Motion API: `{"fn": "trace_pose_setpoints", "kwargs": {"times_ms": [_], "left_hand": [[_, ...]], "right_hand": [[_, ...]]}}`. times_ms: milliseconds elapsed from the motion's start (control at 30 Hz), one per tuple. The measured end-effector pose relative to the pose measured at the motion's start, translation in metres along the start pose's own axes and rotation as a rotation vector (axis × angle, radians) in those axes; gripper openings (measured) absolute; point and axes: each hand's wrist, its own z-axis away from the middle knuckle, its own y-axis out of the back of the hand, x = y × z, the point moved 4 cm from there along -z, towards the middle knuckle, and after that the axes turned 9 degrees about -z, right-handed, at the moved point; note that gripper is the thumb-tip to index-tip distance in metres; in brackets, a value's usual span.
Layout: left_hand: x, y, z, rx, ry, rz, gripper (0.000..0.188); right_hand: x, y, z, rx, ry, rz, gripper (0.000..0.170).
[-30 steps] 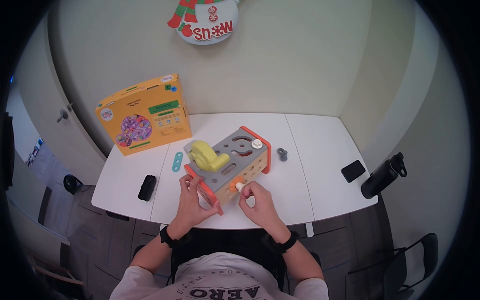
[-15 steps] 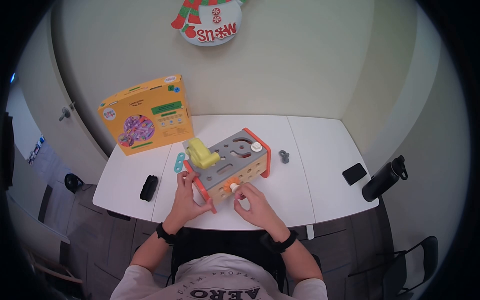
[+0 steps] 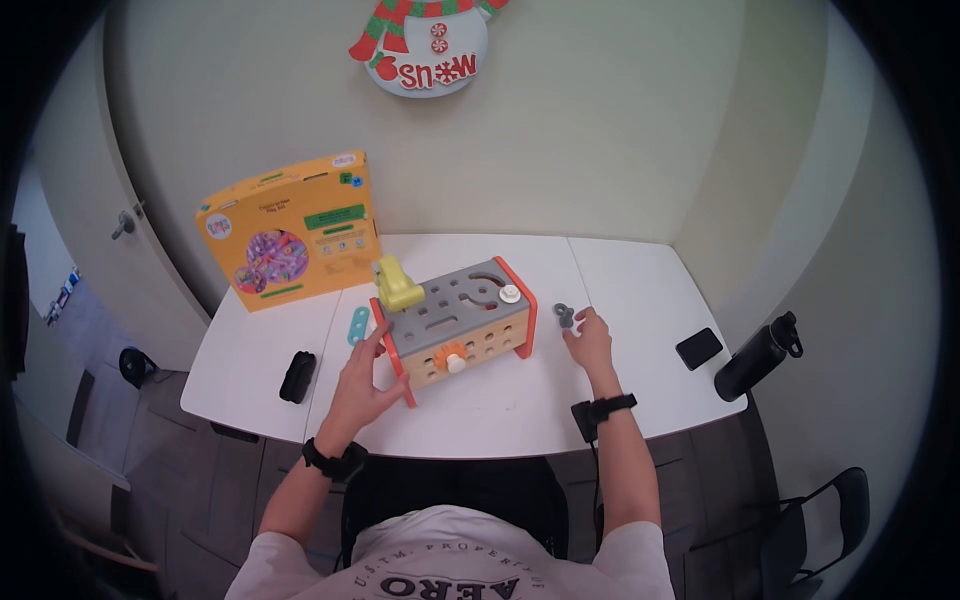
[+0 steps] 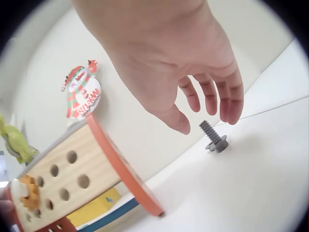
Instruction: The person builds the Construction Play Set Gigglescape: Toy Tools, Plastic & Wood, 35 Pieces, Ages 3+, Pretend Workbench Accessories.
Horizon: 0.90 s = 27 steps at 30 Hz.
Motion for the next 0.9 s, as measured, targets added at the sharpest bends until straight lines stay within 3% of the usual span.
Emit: {"fn": "trace_pose_setpoints", "kwargs": {"times_ms": [33, 133, 333, 433, 533, 633, 733, 900], "left_hand": [[0.0, 0.001, 0.001, 0.0, -0.001, -0.007, 0.086], [0.001, 0.003, 0.002, -0.014, 0.018, -0.015, 0.084], [0.0, 0.002, 0.003, -0.034, 0.028, -0.025, 0.083], [-0.002, -0.001, 0.003, -0.005, 0.003, -0.017, 0.083], [-0.004, -0.001, 0.001, 0.027, -0.031, -0.01, 0.083], [-0.005, -0.001, 0.003, 0.002, -0.021, -0.025, 0.084], [-0.002, 0.0, 0.002, -0.025, -0.001, -0.026, 0.084], [0.01, 0.013, 0.004, 0.058, -0.022, -0.068, 0.083]], "right_hand": [[0.015, -0.01, -0.015, 0.007, -0.008, 0.042, 0.047], [0.012, -0.02, -0.034, 0.009, -0.032, 0.135, 0.055], [-0.001, -0.041, -0.057, -0.164, -0.065, 0.27, 0.067], [0.009, -0.054, -0.067, -0.21, -0.039, 0.374, 0.058], [0.034, -0.072, -0.084, -0.274, 0.067, 0.315, 0.039], [0.029, -0.072, -0.078, -0.28, 0.081, 0.274, 0.031], [0.013, -0.057, -0.063, -0.329, 0.1, 0.22, 0.032], [-0.006, -0.016, -0.032, -0.222, 0.181, -0.009, 0.027]]}}
